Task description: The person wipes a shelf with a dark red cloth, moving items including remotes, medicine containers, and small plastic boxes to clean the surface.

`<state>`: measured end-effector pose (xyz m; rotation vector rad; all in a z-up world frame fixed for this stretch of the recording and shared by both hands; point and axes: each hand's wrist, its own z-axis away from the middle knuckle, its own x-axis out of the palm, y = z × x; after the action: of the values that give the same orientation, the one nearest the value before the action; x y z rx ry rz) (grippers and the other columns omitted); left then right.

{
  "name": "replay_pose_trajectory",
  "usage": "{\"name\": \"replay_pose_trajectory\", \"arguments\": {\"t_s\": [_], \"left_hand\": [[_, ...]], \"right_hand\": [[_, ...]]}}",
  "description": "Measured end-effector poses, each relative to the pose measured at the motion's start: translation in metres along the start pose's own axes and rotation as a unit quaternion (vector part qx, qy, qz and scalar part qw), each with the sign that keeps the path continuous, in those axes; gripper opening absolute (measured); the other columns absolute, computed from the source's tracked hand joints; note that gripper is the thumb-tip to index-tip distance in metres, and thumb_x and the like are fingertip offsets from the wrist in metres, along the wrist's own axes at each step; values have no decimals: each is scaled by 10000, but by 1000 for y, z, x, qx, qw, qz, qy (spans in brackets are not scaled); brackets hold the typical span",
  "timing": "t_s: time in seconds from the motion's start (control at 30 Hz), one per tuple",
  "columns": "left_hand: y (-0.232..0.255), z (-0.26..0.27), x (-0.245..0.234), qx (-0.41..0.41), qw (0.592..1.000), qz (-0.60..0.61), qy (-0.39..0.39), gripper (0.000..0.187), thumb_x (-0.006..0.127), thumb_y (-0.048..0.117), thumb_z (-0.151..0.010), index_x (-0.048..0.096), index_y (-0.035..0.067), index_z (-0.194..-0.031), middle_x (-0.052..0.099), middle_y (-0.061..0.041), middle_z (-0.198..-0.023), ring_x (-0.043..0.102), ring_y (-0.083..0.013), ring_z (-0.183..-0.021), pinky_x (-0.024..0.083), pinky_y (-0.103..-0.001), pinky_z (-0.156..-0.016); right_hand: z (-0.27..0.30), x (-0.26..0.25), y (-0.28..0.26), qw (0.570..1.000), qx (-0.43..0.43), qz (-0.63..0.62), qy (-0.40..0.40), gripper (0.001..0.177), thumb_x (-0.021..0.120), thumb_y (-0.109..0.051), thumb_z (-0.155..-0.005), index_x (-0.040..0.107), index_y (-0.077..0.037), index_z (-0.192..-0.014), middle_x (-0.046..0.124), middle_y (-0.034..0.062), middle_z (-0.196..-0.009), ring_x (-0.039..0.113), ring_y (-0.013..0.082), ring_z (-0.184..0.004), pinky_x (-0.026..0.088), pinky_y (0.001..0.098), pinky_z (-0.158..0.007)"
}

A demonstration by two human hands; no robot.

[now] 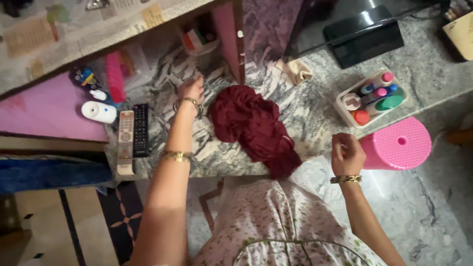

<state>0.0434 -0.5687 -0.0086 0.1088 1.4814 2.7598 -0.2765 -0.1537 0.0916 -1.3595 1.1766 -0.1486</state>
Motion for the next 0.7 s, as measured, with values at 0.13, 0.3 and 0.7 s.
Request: {"name": "replay_pose_trajectory", "arguments": {"t_s": [0.13,0.3,0.7], "left_hand": [[9,-86,-5,-32,998,34,-51,348,754,455,-858,629,231,-1093,585,59,-885,523,-109,-703,404,-275,-546],[14,-147,8,-22,1000,-14,-10,331,754,410,-845,651,190,-1070,624,24,-891,566,-126,-705,450,-318,-575],[1,-155,-5,38,975,-200,92,253,772,342,-840,711,119,-943,693,-49,-834,613,-164,-673,451,-372,-573]], "right_hand": [[4,22,-70,997,-74,0,-21,134,676,-18,-961,688,-40,-1093,726,113,-1074,731,220,-925,598,312,-759],[25,45,-99,996,-71,34,-35,154,676,3,-925,691,-50,-1069,730,114,-1060,734,240,-905,605,315,-746],[80,90,-106,995,-60,29,-68,239,677,-46,-847,685,-58,-1086,707,133,-1044,704,291,-890,569,375,-758]]}}
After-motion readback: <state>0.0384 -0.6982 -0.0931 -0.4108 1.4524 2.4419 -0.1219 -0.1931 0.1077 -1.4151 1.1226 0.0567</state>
